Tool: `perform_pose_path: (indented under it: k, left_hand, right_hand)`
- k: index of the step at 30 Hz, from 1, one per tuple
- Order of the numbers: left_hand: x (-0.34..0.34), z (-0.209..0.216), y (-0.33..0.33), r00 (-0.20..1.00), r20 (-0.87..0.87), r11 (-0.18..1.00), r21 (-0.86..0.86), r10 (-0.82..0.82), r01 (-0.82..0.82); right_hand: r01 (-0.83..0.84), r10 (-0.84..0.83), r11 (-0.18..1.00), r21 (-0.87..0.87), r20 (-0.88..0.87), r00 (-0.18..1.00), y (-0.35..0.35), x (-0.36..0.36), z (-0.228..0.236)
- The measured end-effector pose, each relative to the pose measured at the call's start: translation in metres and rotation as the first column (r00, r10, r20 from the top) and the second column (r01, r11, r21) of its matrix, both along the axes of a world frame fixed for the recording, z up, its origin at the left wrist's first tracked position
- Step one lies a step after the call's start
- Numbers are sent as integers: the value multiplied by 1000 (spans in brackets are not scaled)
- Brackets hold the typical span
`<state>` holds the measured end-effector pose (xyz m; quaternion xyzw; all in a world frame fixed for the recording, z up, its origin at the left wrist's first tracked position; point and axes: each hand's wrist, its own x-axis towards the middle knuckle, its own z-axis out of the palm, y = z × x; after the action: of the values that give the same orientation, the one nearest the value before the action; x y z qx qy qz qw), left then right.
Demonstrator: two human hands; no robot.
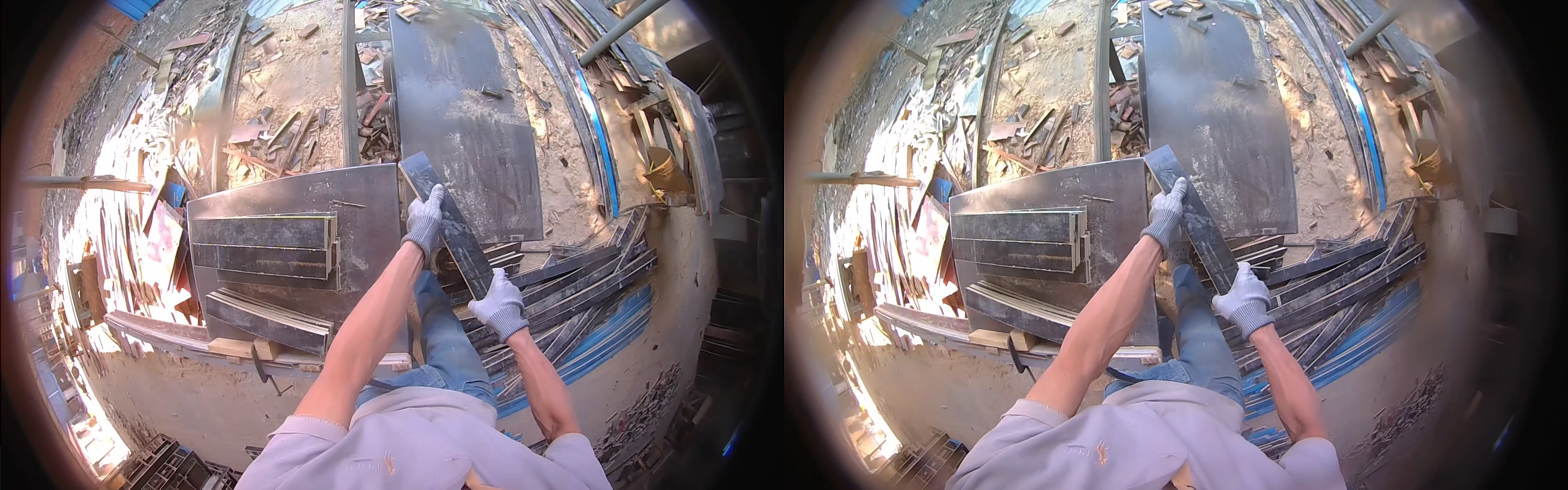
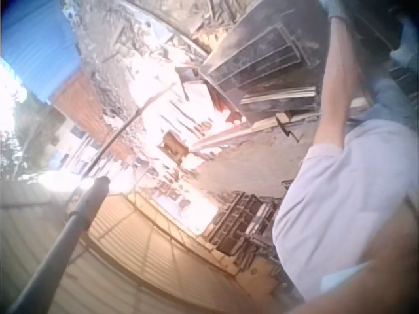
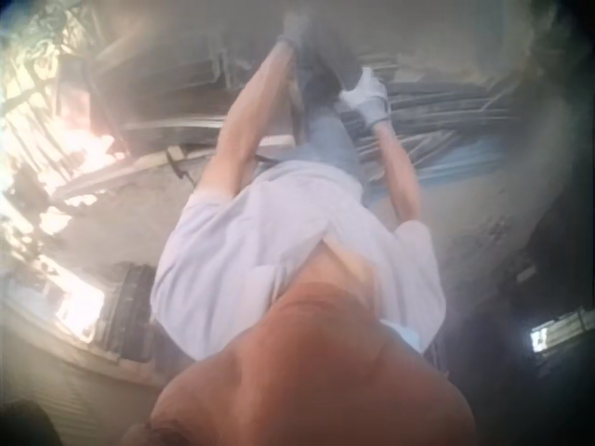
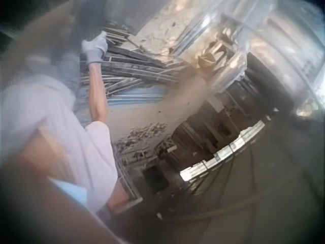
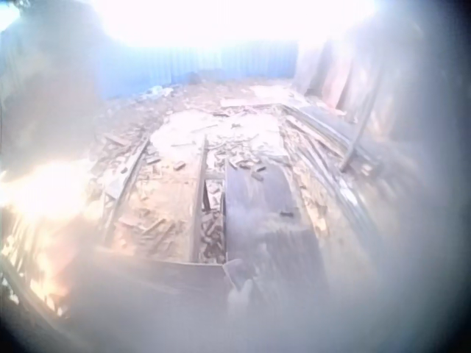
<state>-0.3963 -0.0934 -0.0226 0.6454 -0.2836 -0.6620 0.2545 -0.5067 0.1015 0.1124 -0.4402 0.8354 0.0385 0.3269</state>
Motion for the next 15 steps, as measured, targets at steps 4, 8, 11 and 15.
perform_pose_path:
  k: [4, 8, 11, 15]
  left_hand:
    - [-17, -13, -37, 955, 242, 984, 95, -171, 152]
    - [-30, 0, -54, 977, 24, 973, 101, -210, 207]
    - [-33, -44, -69, 982, -5, 977, 99, -191, 191]
    - [0, -132, -81, 983, 11, 968, -170, -183, 182]
  right_hand:
    - [9, -9, 996, 86, 7, 1000, -33, -15, -12]
    - [5, 2, 992, 128, -62, 998, -51, -28, -25]
    - [-36, 46, 990, 139, -68, 997, -65, -29, -22]
    - [-128, 135, 985, 116, -54, 989, -82, -15, -15]
